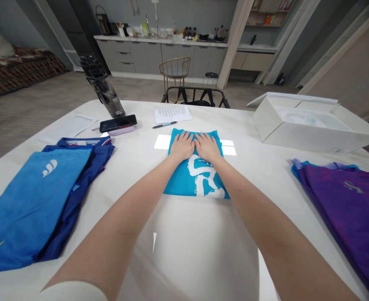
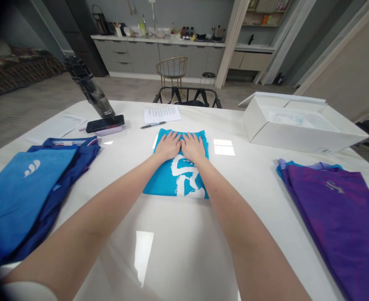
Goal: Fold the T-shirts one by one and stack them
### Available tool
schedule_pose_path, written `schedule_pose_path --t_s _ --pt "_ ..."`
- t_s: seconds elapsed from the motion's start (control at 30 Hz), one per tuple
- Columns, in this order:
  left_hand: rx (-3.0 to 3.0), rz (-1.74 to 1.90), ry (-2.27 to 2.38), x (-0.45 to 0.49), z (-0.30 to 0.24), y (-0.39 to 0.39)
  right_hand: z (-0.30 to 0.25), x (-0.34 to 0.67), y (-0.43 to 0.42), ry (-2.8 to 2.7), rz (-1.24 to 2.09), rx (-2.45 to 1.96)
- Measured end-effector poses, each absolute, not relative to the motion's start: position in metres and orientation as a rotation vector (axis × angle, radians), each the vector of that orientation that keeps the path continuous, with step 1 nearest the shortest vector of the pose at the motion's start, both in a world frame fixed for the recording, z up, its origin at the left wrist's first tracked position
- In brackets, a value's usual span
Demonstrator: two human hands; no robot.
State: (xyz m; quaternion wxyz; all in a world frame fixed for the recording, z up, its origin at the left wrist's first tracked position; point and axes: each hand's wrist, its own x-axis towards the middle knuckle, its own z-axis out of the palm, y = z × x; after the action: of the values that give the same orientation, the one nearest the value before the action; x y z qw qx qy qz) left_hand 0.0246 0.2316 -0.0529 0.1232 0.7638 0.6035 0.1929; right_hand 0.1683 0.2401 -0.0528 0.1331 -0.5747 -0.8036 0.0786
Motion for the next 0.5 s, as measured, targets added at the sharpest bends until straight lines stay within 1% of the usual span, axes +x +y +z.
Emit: schedule_pose_path --t_s 0.1,0.2,0.3,0.4,0.5 --pt "2.112 0.534 1.887 0.014 -0.052 0.229 -0.05 0.181 0.236 -2.279 0.259 -1.846" --pt "2.021 0.405 2.029 0.006 -0.044 0.219 -0.045 0.198 0.229 -2.205 0.303 -1.999" --pt "2.103 0.36 2.122 0.009 -0.035 0.201 -0.04 0.208 0.218 -2.162 0.312 -2.089" --pt "2.351 0.411 1.941 0.024 -0.029 0.181 -0.035 0.203 0.205 -2.159 0.266 -2.136" --pt "2.293 0.402 1.855 0.041 -0.029 0.162 -0.034 0.185 0.187 -2.231 0.248 -2.029"
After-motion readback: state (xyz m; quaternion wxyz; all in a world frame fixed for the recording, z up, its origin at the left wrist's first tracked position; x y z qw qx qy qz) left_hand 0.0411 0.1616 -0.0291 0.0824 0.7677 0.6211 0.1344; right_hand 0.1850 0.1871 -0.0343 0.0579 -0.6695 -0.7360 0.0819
